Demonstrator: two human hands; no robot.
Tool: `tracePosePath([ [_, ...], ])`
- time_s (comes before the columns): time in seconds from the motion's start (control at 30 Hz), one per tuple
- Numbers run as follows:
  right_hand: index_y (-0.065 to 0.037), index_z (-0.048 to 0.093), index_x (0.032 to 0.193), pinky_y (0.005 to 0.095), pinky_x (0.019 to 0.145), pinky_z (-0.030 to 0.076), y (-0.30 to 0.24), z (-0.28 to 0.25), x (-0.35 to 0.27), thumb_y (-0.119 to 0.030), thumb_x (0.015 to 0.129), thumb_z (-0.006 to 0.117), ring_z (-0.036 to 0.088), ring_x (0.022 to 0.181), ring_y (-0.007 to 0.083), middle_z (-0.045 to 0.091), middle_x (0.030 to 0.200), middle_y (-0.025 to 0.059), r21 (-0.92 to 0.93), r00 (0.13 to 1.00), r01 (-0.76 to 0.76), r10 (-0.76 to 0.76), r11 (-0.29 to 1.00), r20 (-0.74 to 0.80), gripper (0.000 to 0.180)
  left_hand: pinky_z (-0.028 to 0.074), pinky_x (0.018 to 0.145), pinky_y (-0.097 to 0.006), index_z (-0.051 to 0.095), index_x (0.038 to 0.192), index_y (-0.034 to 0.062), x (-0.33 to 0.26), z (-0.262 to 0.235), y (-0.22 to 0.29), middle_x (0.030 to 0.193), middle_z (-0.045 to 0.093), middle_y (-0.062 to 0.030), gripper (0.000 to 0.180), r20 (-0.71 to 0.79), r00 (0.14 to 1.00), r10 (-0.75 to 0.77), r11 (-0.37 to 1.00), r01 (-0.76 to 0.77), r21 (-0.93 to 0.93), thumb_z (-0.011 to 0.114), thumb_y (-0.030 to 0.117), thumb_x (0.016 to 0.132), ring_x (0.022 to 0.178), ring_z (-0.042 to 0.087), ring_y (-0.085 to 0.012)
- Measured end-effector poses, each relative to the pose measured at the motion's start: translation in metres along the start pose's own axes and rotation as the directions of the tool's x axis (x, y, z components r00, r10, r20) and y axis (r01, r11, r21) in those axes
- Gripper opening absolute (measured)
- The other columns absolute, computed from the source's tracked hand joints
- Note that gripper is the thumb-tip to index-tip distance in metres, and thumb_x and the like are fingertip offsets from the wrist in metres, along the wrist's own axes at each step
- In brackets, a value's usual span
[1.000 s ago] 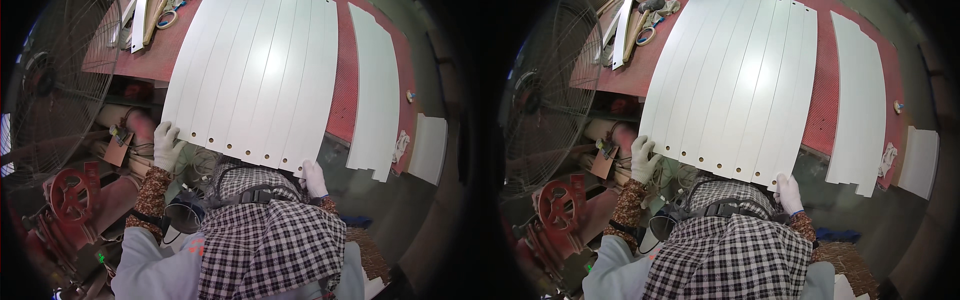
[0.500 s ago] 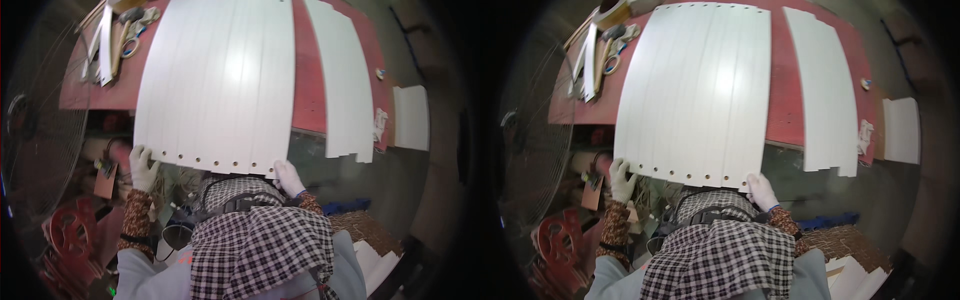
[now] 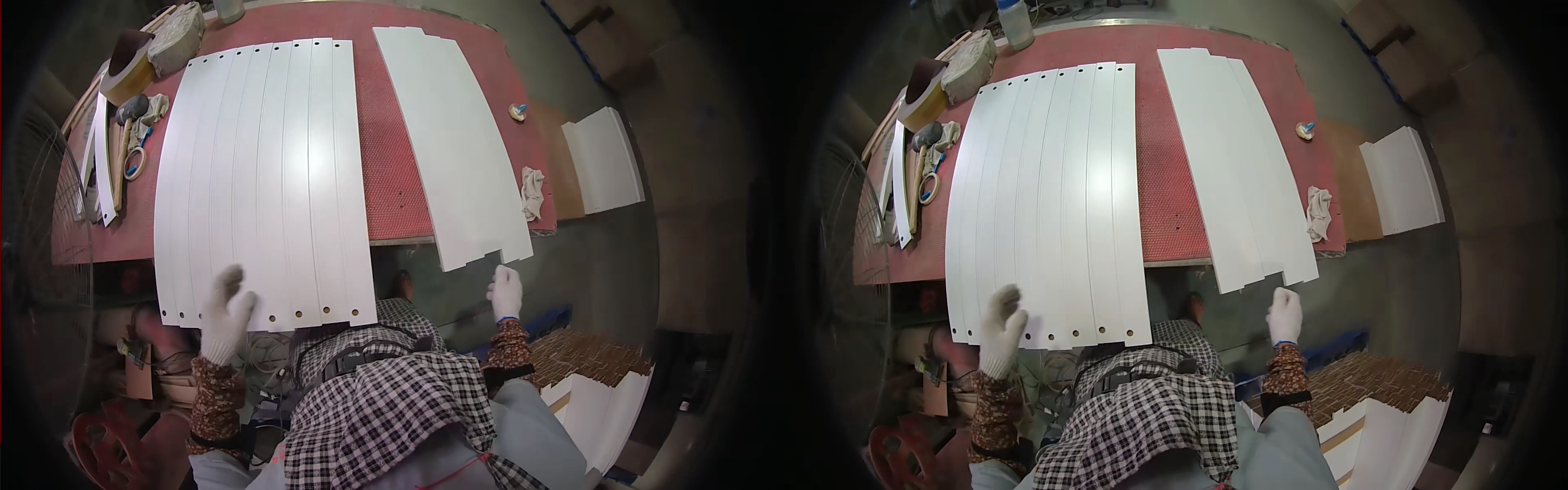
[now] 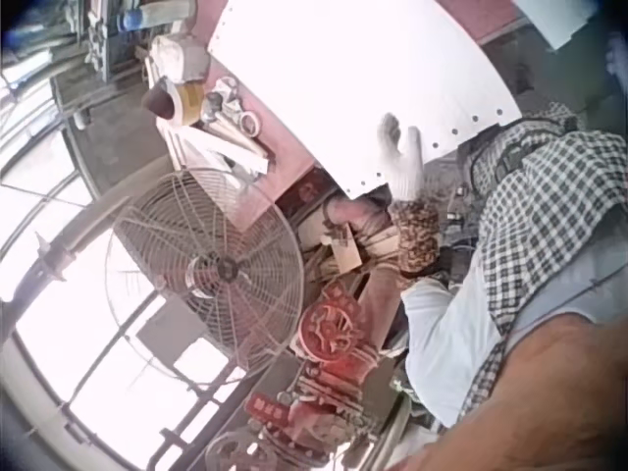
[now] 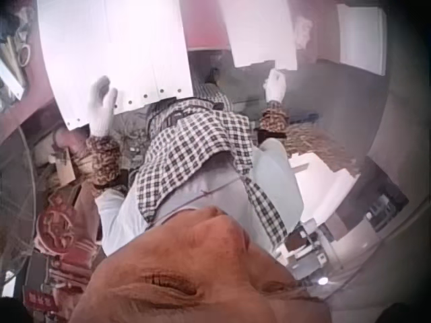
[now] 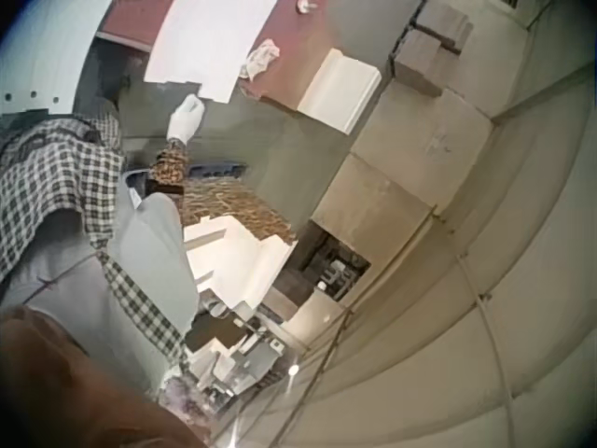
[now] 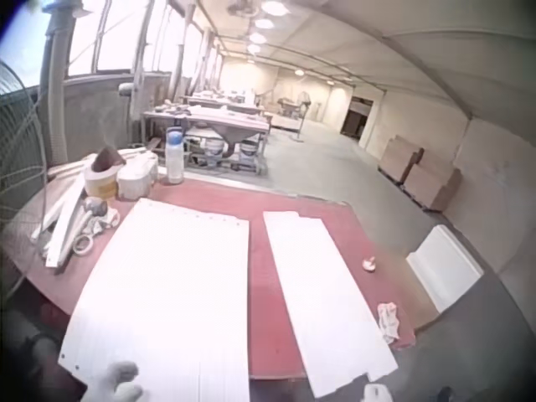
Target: The recorder uses a pen to mark lines on a white board, cleans it with a cloth, and then stacks it with other similar boards.
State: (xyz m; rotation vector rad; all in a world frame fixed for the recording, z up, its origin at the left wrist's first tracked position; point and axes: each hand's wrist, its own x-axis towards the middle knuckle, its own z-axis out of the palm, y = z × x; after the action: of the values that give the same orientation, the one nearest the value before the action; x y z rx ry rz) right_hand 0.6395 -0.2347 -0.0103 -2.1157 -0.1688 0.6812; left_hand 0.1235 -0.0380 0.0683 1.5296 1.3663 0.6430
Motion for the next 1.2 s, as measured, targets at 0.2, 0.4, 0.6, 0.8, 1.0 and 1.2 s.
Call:
tracePosePath([
  [0.2,0.001,0.063,0.127,0.0344,0.073,0.055,0.052,-0.087,0.122,-0.039,0.104,0.057,0.067,0.097,0.021,0.069,0.117,0.0169,-0.305,0.945,0.036,-0.131,0.952,-0.3,0.047,0.052,0.105,-0.036,0.054,0.14,-0.0104,0.025,0.208,0.082,0.132,0.066,-0.0229,0.059,0.587,0.794,-0.155,0.953,0.276,-0.122,0.063,0.034,0.104,0.124,0.064,-0.0253],
  [0.4,-0.002,0.06,0.132,0.0333,0.071,0.059,0.032,-0.091,0.168,-0.041,0.108,0.052,0.069,0.094,0.0181,0.067,0.118,0.0101,0.098,0.972,0.045,-0.066,0.994,0.224,0.046,0.058,0.089,-0.033,0.058,0.116,-0.0016,0.05,0.355,0.069,0.089,0.051,-0.002,0.041,0.691,0.559,-0.459,0.712,0.696,-0.09,0.054,0.038,0.109,0.075,0.05,-0.0104],
  [0.6,-0.005,0.064,0.123,0.0271,0.053,0.058,0.013,-0.081,0.177,-0.039,0.11,0.049,0.07,0.079,0.0135,0.072,0.101,0.0062,0.054,0.898,-0.162,0.124,0.985,0.422,0.04,0.056,0.071,-0.031,0.052,0.096,0.0097,0.037,0.372,0.133,0.078,0.043,0.0031,0.031,0.504,0.694,-0.515,0.686,0.686,-0.244,0.053,0.038,0.108,0.065,0.044,-0.0072],
  [0.8,0.0,0.063,0.121,0.0286,0.053,0.059,0.015,-0.08,0.182,-0.04,0.111,0.046,0.07,0.075,0.0151,0.071,0.097,0.0076,0.064,0.845,-0.17,0.113,0.983,0.523,0.045,0.044,0.061,-0.031,0.051,0.096,0.008,0.054,0.401,0.107,0.073,0.044,0.0022,0.036,0.511,0.711,-0.482,0.786,0.609,-0.105,0.057,0.042,0.108,0.063,0.042,-0.0089],
  [1.0,0.002,0.063,0.126,0.0289,0.051,0.06,0.022,-0.078,0.185,-0.041,0.111,0.046,0.072,0.075,0.0161,0.073,0.1,0.0107,0.06,0.834,-0.177,0.117,0.982,0.54,0.049,0.055,0.103,-0.041,0.05,0.128,-0.0046,0.062,0.412,0.142,0.118,0.055,-0.0148,0.054,0.645,0.588,-0.489,0.687,0.715,-0.131,0.051,0.046,0.109,0.106,0.059,-0.021],
  [1.2,0.005,0.064,0.124,0.0289,0.051,0.058,0.016,-0.078,0.185,-0.043,0.111,0.043,0.072,0.074,0.0159,0.074,0.097,0.0113,0.031,0.814,-0.157,0.112,0.987,0.57,0.053,0.042,0.121,-0.053,0.016,0.165,-0.0007,0.06,0.448,0.121,0.172,0.021,-0.0157,0.084,0.777,0.519,-0.355,0.472,0.817,-0.331,0.052,0.05,0.109,0.153,0.035,-0.0264],
])
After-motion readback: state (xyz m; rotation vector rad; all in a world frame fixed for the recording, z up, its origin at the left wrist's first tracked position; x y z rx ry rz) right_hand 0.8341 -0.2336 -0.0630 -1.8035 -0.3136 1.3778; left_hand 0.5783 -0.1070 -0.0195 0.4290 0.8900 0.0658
